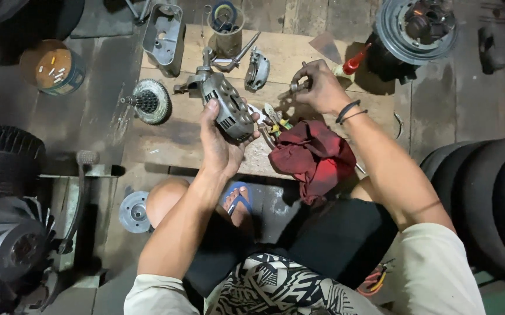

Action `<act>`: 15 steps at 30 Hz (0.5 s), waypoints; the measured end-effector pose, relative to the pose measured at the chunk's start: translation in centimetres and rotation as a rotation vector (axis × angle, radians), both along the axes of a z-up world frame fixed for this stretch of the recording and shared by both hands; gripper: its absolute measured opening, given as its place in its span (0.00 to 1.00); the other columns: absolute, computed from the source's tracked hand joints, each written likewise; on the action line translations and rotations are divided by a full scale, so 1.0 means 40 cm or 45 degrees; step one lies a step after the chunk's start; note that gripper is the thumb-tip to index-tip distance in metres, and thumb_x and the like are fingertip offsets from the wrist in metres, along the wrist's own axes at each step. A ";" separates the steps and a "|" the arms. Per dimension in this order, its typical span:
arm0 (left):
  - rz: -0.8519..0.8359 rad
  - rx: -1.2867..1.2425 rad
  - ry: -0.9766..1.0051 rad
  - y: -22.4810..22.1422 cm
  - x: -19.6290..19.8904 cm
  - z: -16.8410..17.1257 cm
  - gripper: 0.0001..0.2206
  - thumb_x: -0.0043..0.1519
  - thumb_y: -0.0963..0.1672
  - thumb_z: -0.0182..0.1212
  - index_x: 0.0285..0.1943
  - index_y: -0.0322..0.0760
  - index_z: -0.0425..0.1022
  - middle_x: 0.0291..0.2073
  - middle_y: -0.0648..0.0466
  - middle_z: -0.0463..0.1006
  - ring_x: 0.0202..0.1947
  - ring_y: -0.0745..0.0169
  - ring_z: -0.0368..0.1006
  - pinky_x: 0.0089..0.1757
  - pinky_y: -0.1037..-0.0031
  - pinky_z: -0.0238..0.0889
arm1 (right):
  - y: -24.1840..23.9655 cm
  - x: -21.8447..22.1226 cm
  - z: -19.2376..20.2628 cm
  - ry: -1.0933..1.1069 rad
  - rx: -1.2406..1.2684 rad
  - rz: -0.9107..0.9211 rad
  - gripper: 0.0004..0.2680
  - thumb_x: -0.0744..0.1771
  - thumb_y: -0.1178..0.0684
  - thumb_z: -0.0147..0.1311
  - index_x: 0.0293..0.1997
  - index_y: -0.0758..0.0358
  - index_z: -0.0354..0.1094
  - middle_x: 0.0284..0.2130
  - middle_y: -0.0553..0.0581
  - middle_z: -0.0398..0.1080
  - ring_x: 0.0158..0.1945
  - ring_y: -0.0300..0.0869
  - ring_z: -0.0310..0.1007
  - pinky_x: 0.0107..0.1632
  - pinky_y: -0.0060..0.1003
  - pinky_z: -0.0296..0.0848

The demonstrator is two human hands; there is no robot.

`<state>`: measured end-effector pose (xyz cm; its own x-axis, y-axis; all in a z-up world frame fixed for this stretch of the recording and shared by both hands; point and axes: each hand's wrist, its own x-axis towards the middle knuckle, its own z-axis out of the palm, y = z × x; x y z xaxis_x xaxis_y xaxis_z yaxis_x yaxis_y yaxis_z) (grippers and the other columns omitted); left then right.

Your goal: Assembling and cleaning a motorcycle clutch assembly on a workshop floor.

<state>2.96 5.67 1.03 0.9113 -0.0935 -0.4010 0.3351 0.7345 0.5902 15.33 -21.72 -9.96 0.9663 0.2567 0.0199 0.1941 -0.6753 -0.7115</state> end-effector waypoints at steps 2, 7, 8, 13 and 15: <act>0.001 -0.011 0.000 -0.012 0.005 0.004 0.34 0.54 0.61 0.58 0.58 0.33 0.71 0.44 0.48 0.77 0.43 0.50 0.80 0.36 0.61 0.79 | 0.001 -0.019 0.052 0.087 0.301 -0.080 0.15 0.59 0.59 0.62 0.51 0.63 0.71 0.48 0.58 0.56 0.48 0.50 0.70 0.43 0.39 0.76; 0.008 -0.039 0.022 -0.029 -0.003 0.013 0.34 0.53 0.61 0.58 0.56 0.33 0.72 0.41 0.47 0.78 0.42 0.49 0.81 0.35 0.62 0.80 | 0.022 -0.071 0.133 0.496 1.070 -0.307 0.13 0.64 0.54 0.54 0.53 0.59 0.66 0.32 0.45 0.55 0.26 0.28 0.53 0.22 0.20 0.49; 0.010 -0.040 0.025 -0.031 -0.005 0.014 0.33 0.53 0.61 0.58 0.56 0.33 0.72 0.41 0.47 0.78 0.41 0.49 0.81 0.34 0.62 0.80 | 0.020 -0.076 0.140 0.575 1.177 -0.301 0.12 0.63 0.53 0.52 0.51 0.56 0.65 0.30 0.45 0.54 0.26 0.29 0.52 0.22 0.20 0.48; 0.048 -0.110 -0.107 -0.042 -0.022 0.024 0.22 0.55 0.56 0.59 0.51 0.42 0.71 0.40 0.51 0.78 0.36 0.52 0.78 0.29 0.65 0.70 | 0.020 -0.092 0.191 0.722 1.471 -0.216 0.09 0.64 0.57 0.43 0.48 0.56 0.62 0.35 0.54 0.65 0.23 0.32 0.51 0.20 0.25 0.47; 0.039 -0.142 -0.098 -0.044 -0.023 0.023 0.21 0.56 0.56 0.59 0.51 0.42 0.72 0.39 0.52 0.79 0.36 0.52 0.78 0.30 0.65 0.70 | 0.029 -0.103 0.214 0.652 1.581 -0.124 0.09 0.64 0.56 0.45 0.48 0.58 0.65 0.36 0.56 0.66 0.21 0.30 0.53 0.17 0.22 0.49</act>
<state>2.03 3.93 1.94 0.9421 -0.1055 -0.3183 0.2685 0.8062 0.5273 11.22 -20.54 -1.39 0.9481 0.2632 -0.1785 -0.2873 0.4680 -0.8357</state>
